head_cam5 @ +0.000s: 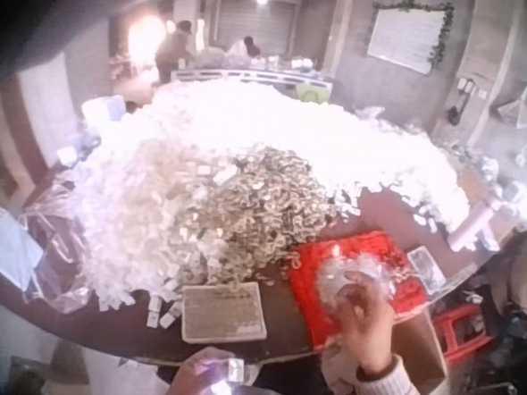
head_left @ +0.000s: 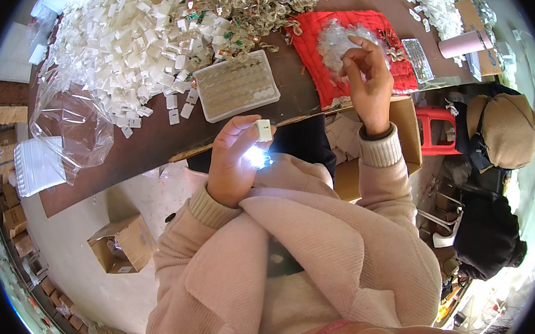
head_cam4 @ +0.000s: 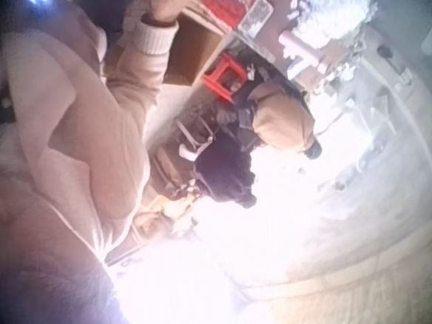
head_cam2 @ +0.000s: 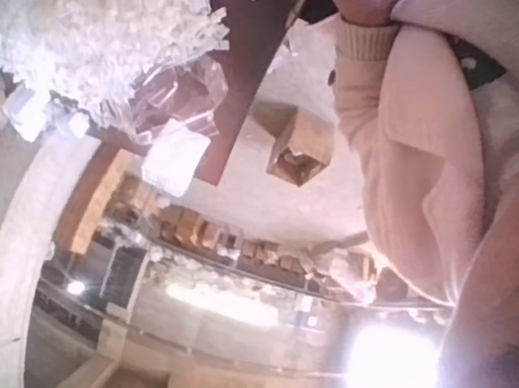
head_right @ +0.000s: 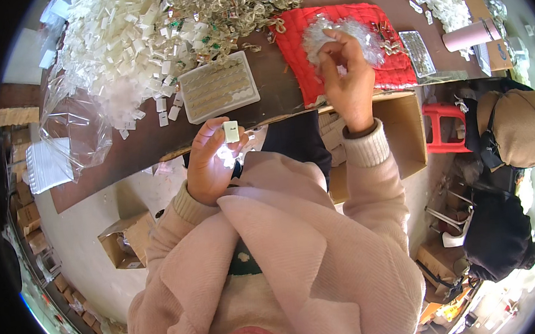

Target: The person assembles small white plastic housings with metal clips and LED modules at a workbench. They pick parts from a large pile, insert clips into housings, place LED modules inside, and pack the assembled units into a clear plastic bag. The person also handles a red tray and a white plastic tray during the process.

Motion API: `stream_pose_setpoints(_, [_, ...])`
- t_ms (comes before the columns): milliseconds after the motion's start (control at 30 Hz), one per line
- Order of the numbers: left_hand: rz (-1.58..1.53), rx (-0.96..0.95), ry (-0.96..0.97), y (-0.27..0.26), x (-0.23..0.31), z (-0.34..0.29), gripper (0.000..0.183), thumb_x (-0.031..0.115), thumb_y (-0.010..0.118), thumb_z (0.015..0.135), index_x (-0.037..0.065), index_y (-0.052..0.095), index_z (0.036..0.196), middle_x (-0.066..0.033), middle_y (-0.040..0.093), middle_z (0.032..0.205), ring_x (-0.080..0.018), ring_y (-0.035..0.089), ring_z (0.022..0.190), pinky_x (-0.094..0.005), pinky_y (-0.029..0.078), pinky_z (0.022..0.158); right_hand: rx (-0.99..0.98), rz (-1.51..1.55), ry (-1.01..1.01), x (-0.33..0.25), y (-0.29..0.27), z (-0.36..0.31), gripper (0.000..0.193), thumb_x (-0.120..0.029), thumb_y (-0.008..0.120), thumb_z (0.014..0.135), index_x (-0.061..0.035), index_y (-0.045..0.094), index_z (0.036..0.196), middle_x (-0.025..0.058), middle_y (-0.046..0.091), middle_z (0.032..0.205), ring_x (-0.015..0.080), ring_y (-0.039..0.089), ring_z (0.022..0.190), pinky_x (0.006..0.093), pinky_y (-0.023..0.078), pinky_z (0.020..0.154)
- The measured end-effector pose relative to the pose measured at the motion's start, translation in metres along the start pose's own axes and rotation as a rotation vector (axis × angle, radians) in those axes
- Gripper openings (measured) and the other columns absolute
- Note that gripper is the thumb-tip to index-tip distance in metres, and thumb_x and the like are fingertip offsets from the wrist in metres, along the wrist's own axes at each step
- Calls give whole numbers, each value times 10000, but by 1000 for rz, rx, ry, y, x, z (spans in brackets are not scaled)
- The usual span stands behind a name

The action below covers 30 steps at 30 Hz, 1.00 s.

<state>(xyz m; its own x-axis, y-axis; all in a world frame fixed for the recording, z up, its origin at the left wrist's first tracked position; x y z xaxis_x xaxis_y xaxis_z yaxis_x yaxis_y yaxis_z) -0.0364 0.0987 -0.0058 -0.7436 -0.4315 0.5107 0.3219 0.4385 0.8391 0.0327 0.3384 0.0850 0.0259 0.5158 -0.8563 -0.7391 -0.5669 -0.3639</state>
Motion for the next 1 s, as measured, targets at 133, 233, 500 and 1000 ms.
stream_pose_setpoints(133, [163, 49, 52, 4, 7, 4, 275, 169, 667, 945, 44, 615, 1184, -140, 665, 997, -172, 586, 870, -327, 465, 826, -125, -38, -304, -69, 39, -34, 358, 80, 624, 870, -7, 590, 1215, 83, 660, 858, 178, 663, 742, 308, 526, 678])
stream_pose_setpoints(233, [34, 41, 66, 9, 11, 4, 242, 112, 707, 920, 35, 644, 1141, -68, 697, 1029, -137, 642, 913, -287, 492, 820, -210, -90, -509, -104, 67, -57, 388, 92, 642, 829, 17, 586, 1206, 113, 655, 867, 248, 643, 708, 355, 516, 647])
stream_pose_setpoints(500, [62, 149, 158, -2, 27, -4, 207, 45, 701, 916, 1, 655, 1113, -48, 691, 989, -92, 610, 822, -226, 491, 751, -360, -60, -679, -125, 94, -69, 455, 124, 637, 714, 59, 574, 1160, 146, 653, 901, 312, 633, 711, 384, 523, 650])
stream_pose_setpoints(1000, [191, 130, 219, -11, 41, -13, 212, 58, 738, 884, 13, 679, 1083, -61, 716, 1016, -106, 642, 889, -273, 513, 828, -406, -56, -385, -113, 104, -66, 262, 50, 670, 816, 5, 619, 1070, 140, 677, 950, 288, 678, 792, 356, 552, 710])
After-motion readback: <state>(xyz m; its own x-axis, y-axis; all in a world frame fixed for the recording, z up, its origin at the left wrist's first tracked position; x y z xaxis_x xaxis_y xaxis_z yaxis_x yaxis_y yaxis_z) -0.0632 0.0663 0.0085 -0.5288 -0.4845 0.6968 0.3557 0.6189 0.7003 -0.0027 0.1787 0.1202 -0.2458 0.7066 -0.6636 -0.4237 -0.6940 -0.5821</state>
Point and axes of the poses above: each hand's wrist, its own z-axis towards the middle knuckle, its own y-axis out of the palm, x = y × z, the point moved 10 cm from there along z, towards the middle knuckle
